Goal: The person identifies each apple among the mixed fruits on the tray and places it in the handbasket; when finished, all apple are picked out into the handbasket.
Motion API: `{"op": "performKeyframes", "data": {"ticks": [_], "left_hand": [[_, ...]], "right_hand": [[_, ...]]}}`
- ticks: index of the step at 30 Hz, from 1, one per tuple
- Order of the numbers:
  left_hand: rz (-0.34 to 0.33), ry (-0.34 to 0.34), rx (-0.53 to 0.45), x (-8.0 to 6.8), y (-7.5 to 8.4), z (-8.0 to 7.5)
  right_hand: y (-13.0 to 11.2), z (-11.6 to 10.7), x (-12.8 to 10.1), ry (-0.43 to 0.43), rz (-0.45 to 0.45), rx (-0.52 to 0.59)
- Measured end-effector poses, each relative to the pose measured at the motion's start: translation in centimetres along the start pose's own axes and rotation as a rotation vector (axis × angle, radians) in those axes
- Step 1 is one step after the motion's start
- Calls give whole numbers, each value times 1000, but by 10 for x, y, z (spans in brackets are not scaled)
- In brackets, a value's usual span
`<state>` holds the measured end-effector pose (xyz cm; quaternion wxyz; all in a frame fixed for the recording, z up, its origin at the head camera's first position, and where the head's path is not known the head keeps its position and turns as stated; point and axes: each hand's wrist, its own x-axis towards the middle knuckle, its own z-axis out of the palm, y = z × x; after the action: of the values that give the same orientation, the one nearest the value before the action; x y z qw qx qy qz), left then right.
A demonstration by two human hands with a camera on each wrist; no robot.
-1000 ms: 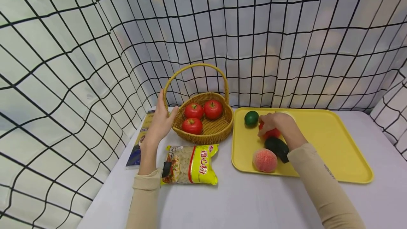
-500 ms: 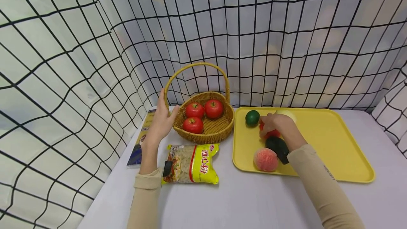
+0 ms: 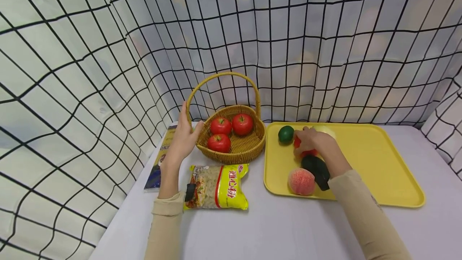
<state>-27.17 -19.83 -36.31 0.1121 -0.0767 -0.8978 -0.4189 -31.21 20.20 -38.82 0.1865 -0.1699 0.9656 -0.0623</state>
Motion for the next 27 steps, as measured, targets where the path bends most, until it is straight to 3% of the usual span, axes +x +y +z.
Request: {"op": "performKeyframes", "data": {"ticks": [5, 13, 21, 27], "left_hand": [[0, -8, -3, -1, 0, 2], [-6, -4, 8, -2, 2, 0], [-1, -2, 8, 0, -1, 1], [28, 1, 12, 2, -1, 3]], "right_hand": [[-17, -5, -33, 205, -3, 85], [-55, -27, -113, 522, -84, 248], [-84, -40, -182, 1068, -182, 235], [-97, -42, -212, 1462, -249, 279]]}}
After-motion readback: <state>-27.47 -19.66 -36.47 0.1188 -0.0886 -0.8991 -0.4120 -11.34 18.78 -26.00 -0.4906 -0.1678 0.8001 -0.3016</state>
